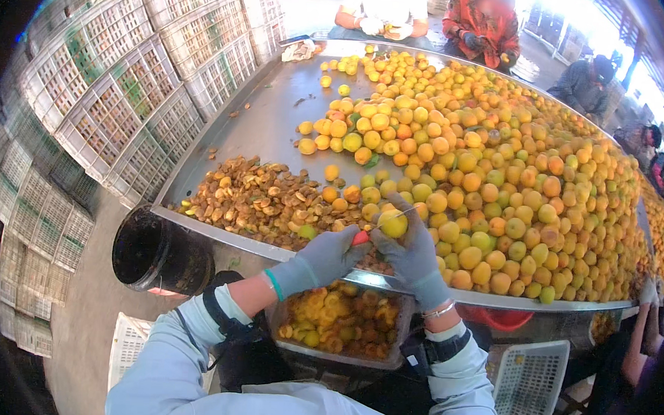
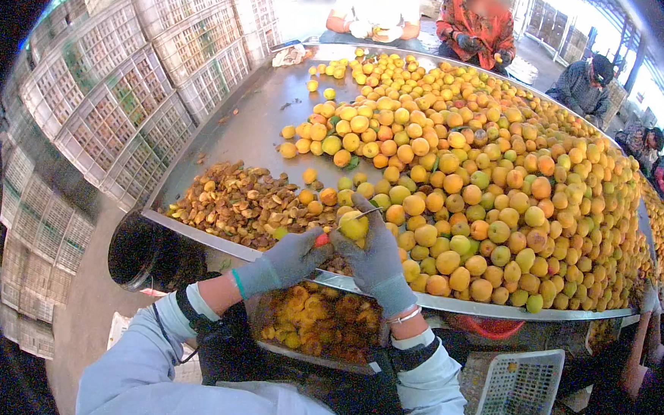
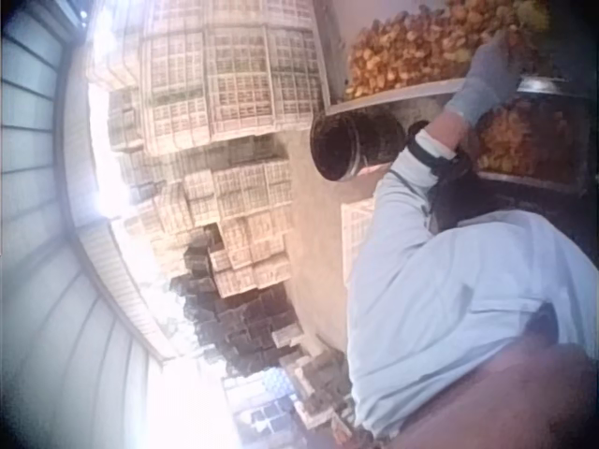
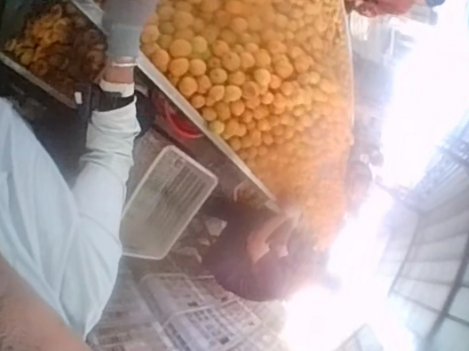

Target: Pitting apricots using a small paring knife at a large sorting table in an industrial shed.

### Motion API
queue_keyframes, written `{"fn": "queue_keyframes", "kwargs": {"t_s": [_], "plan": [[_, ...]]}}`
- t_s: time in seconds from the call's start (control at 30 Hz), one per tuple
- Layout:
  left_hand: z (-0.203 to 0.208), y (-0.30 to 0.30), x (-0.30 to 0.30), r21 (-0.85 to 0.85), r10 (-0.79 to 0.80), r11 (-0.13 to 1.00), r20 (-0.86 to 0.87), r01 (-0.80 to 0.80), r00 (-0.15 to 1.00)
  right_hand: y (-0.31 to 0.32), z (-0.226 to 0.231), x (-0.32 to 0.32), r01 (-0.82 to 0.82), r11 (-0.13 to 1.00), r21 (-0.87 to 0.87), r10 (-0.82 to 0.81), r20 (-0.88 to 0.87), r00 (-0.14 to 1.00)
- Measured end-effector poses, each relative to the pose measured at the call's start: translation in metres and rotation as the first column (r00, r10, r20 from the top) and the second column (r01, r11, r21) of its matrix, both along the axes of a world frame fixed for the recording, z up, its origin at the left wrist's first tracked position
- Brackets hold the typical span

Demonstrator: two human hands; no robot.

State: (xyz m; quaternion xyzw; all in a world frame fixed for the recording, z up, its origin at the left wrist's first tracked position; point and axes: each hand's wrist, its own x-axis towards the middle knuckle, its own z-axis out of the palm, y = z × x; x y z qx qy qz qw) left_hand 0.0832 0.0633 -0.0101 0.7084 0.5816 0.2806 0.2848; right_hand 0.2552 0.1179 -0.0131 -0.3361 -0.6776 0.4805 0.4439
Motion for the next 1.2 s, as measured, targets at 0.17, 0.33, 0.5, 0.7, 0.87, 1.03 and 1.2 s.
{"fn": "queue_keyframes", "kwargs": {"t_s": [0.17, 0.33, 0.5, 0.7, 0.87, 1.03, 1.2], "plan": [[0.023, -0.001, 0.004, 0.185, 0.123, 0.967, 0.262, -0.175, 0.957, 0.014, 0.003, 0.006, 0.047, 0.993, -0.112, -0.054, -0.061, 0.997], [0.051, 0.001, 0.014, 0.525, 0.113, 0.850, -0.101, -0.044, 0.988, -0.004, -0.004, -0.002, -0.527, 0.678, -0.512, 0.008, -0.712, 0.702], [0.044, 0.004, 0.026, 0.645, 0.021, 0.751, -0.231, 0.137, 0.973, -0.021, -0.013, -0.015, -0.332, 0.909, -0.254, 0.140, -0.564, 0.814], [0.017, 0.025, 0.057, 0.234, 0.288, 0.894, 0.351, -0.381, 0.891, 0.000, -0.006, -0.002, 0.095, 0.863, 0.496, -0.126, 0.029, 0.992], [0.017, 0.056, 0.061, -0.483, 0.481, 0.875, 0.875, -0.033, -0.058, 0.029, -0.015, -0.003, 0.086, 0.862, 0.499, -0.236, 0.246, 0.940], [0.024, 0.009, 0.005, -0.338, 0.240, 0.940, 0.759, 0.051, 0.605, 0.042, -0.017, 0.015, -0.563, 0.741, -0.365, 0.144, -0.733, 0.665], [0.032, -0.035, -0.011, -0.314, 0.124, 0.949, 0.294, -0.027, 0.948, 0.017, 0.004, 0.014, -0.579, 0.658, -0.482, -0.082, -0.809, 0.582]]}}
